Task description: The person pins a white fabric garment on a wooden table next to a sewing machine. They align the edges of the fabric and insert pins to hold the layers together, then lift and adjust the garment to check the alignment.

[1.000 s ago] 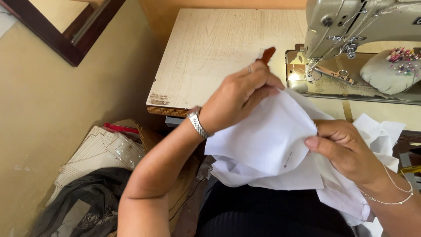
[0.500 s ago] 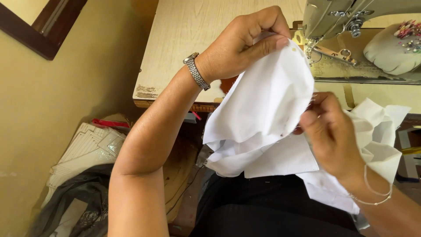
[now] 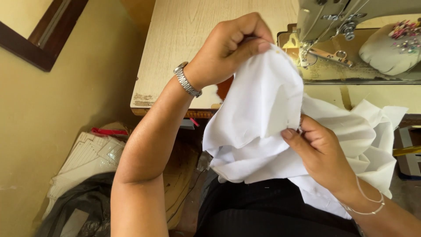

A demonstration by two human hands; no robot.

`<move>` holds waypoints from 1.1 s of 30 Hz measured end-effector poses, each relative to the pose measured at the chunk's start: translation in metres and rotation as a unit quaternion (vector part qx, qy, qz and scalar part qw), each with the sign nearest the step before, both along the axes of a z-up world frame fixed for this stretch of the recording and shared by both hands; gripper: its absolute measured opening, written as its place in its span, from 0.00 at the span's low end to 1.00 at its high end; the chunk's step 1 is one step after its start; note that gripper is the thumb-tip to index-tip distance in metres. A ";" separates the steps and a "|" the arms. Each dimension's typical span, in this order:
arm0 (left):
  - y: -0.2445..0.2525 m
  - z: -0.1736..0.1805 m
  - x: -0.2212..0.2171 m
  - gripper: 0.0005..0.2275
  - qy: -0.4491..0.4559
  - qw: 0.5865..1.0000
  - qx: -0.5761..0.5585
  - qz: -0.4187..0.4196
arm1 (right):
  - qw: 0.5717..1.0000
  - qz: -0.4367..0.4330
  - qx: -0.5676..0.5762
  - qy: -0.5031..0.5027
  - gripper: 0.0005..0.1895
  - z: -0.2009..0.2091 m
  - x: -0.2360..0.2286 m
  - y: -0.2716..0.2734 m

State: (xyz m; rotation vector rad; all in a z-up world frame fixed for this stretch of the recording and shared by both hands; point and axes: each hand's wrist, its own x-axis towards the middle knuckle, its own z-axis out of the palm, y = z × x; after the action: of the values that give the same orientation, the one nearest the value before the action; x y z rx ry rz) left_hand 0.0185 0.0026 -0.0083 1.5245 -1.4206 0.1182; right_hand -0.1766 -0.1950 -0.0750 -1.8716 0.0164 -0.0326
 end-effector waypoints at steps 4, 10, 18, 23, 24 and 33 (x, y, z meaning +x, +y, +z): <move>0.006 -0.008 0.009 0.03 -0.004 0.999 -0.023 0.022 | 0.968 -0.014 0.251 -0.012 0.12 -0.020 -0.012 -0.038; -0.007 -0.021 -0.006 0.04 0.137 0.988 -0.036 0.057 | 0.978 -0.168 -0.101 -0.070 0.10 0.059 -0.025 -0.076; -0.028 -0.031 -0.022 0.03 0.134 0.989 -0.063 0.027 | 0.996 -0.075 -0.052 0.019 0.14 0.029 -0.017 -0.123; -0.032 -0.018 -0.022 0.03 0.117 0.992 -0.026 0.023 | 0.990 -0.066 -0.113 0.060 0.17 0.040 -0.016 -0.136; -0.033 -0.016 -0.024 0.03 0.101 0.994 -0.003 0.030 | 0.990 -0.066 -0.107 0.058 0.19 0.040 -0.017 -0.141; -0.039 -0.012 -0.029 0.05 0.099 0.994 0.001 0.047 | 0.982 -0.058 -0.157 0.083 0.19 0.056 -0.022 -0.145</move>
State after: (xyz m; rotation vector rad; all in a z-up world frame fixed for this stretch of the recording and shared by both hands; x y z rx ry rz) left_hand -0.0104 -0.0361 -0.0203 1.5584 -1.1932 0.0217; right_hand -0.1982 -0.3400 -0.0188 -2.1829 0.2491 0.0430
